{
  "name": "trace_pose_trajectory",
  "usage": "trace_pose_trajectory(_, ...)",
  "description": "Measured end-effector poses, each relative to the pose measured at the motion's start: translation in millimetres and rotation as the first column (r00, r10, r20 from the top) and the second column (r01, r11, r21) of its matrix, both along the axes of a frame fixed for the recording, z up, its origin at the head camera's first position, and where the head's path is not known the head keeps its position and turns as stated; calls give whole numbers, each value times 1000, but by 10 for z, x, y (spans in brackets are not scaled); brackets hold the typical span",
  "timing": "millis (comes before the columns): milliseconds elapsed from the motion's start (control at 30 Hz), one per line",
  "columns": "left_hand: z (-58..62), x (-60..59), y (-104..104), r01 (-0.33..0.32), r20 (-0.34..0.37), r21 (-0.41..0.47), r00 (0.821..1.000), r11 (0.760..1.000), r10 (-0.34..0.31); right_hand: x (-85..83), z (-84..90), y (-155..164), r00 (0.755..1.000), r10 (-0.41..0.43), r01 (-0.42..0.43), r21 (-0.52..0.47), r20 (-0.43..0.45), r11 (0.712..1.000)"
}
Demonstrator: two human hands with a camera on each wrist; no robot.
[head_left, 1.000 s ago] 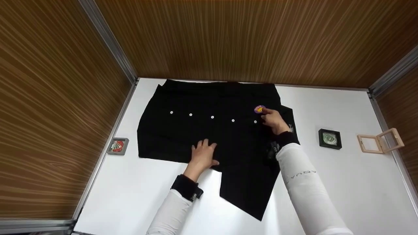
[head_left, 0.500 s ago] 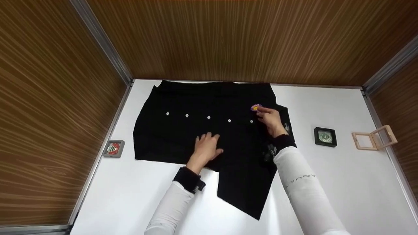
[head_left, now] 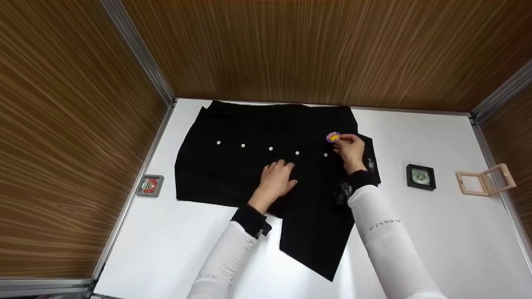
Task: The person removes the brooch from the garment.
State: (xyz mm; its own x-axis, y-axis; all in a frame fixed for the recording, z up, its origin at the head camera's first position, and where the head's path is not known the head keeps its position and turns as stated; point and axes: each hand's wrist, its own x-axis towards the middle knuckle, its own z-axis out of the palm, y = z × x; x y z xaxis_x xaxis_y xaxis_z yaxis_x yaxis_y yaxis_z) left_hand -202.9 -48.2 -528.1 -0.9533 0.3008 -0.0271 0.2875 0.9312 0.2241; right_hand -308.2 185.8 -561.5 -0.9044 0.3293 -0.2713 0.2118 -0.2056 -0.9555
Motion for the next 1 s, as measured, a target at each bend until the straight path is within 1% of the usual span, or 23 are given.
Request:
trace_pose_trajectory(100, 9, -25, 28, 7, 3, 8, 1000, 1000, -7, 12, 5, 5, 1000, -4, 4, -13, 10, 1000)
trace_pose_trajectory(200, 15, -62, 46, 12, 27, 60, 1000, 998, -13, 27, -4, -10, 1000, 22, -23, 34, 20, 999)
trace_pose_trajectory(267, 10, -104, 58, 6, 46, 134, 999, 991, -12, 38, -15, -26, 999, 44, -45, 87, 12, 995)
trace_pose_trajectory(300, 5, -131, 65, -3, 58, 184, 998, 983, -8, 43, -23, -37, 999, 53, -53, 114, 4, 992)
trace_pose_trajectory(367, -16, -196, 78, -21, 81, 294, 997, 956, -3, 57, -38, -65, 997, 73, -70, 173, -14, 982)
trace_pose_trajectory(400, -30, -232, 84, -35, 98, 362, 995, 931, -1, 63, -47, -81, 996, 85, -79, 204, -23, 976)
trace_pose_trajectory(433, -44, -269, 91, -53, 116, 430, 993, 901, 3, 69, -58, -97, 995, 97, -87, 241, -30, 967)
trace_pose_trajectory(500, -75, -342, 102, -92, 152, 554, 988, 827, 8, 86, -79, -130, 991, 128, -107, 316, -46, 943)
trace_pose_trajectory(533, -92, -376, 107, -115, 168, 604, 986, 789, 15, 98, -90, -146, 988, 147, -119, 361, -52, 925)
trace_pose_trajectory(567, -108, -406, 112, -141, 184, 649, 983, 747, 25, 111, -100, -161, 985, 165, -127, 406, -59, 905)
trace_pose_trajectory(600, -127, -433, 118, -169, 203, 686, 979, 708, 37, 125, -108, -174, 981, 182, -132, 459, -67, 879)
trace_pose_trajectory(667, -164, -478, 130, -219, 237, 736, 970, 640, 59, 154, -129, -196, 973, 217, -136, 549, -84, 824)
trace_pose_trajectory(733, -196, -506, 137, -267, 274, 769, 958, 581, 78, 183, -147, -220, 960, 258, -139, 623, -106, 770)
trace_pose_trajectory(800, -224, -518, 143, -304, 311, 791, 947, 530, 80, 212, -171, -242, 946, 297, -135, 680, -127, 721)
trace_pose_trajectory(833, -235, -522, 148, -319, 327, 800, 942, 509, 77, 225, -182, -252, 938, 317, -137, 697, -137, 704)
trace_pose_trajectory(933, -258, -521, 171, -354, 367, 810, 928, 468, 65, 269, -209, -283, 916, 369, -139, 738, -158, 661)
trace_pose_trajectory(1000, -280, -519, 201, -378, 396, 820, 917, 430, 51, 296, -224, -298, 904, 393, -137, 759, -167, 636)
